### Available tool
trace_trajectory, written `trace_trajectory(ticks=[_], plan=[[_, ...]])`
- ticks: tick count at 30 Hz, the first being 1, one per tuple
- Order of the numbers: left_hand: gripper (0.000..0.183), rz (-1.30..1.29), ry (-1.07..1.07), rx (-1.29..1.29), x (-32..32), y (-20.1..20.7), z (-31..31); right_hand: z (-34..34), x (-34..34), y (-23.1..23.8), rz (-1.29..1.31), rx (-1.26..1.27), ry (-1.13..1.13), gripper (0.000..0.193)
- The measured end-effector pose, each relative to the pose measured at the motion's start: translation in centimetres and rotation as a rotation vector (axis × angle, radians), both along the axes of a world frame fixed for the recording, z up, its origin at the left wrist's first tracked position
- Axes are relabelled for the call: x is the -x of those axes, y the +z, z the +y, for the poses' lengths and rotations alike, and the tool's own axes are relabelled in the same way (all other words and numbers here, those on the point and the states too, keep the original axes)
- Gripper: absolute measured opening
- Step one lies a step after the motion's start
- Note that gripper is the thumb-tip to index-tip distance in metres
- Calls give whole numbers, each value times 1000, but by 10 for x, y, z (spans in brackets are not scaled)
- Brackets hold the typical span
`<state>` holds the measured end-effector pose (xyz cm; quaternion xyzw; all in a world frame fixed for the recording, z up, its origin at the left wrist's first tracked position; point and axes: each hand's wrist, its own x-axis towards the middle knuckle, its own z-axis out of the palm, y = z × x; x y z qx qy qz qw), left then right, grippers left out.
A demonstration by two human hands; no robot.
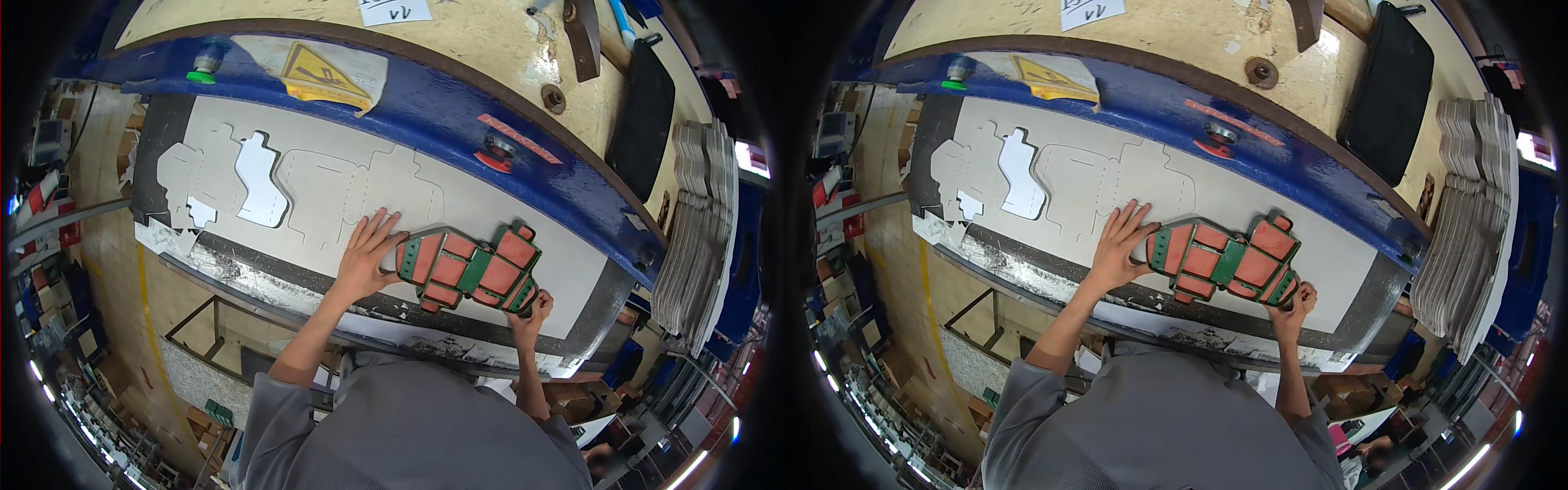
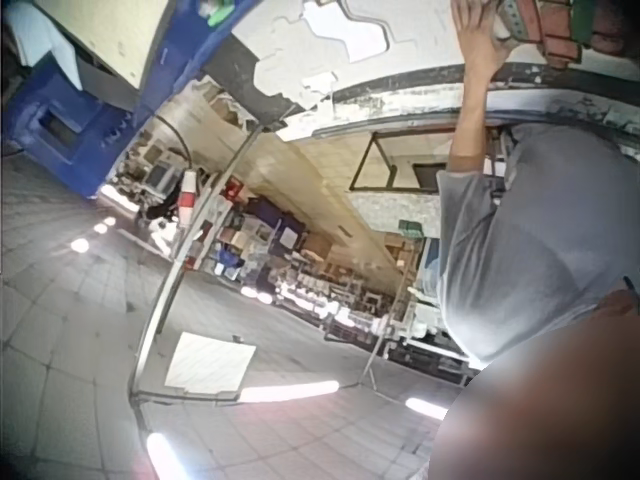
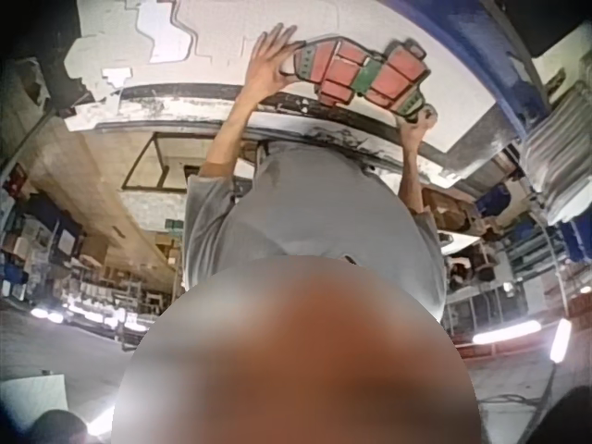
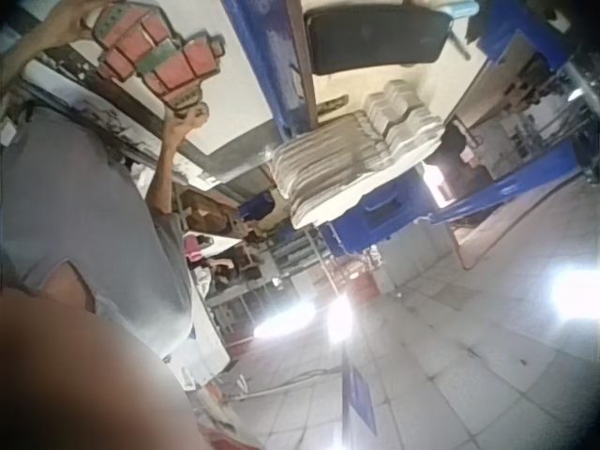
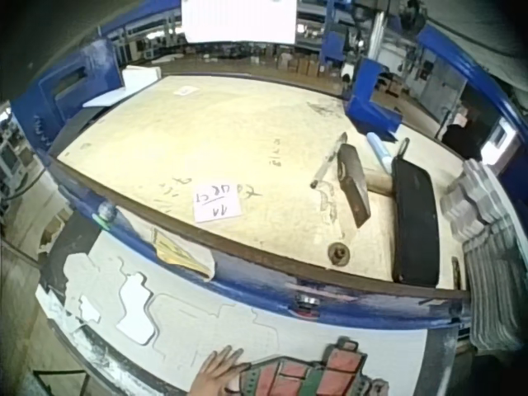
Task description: Manually position and prepare material components for a die-cutting or pressing machine in a shoe factory.
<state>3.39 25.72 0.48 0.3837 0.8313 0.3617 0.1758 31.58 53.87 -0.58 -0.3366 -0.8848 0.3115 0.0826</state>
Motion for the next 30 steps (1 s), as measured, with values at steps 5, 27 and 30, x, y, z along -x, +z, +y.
trace_trajectory(ticks=[5, 27, 30], plan=[[68, 21, -19, -3, 1, 0, -1, 0, 5, 1, 20, -4, 14, 75], [83, 158, -50, -87, -10, -3, -8, -5, -7, 2, 18, -209, 33, 80], [89, 152, -24, -128, -16, -1, -18, -10, -10, 11, 0, -167, 13, 101]])
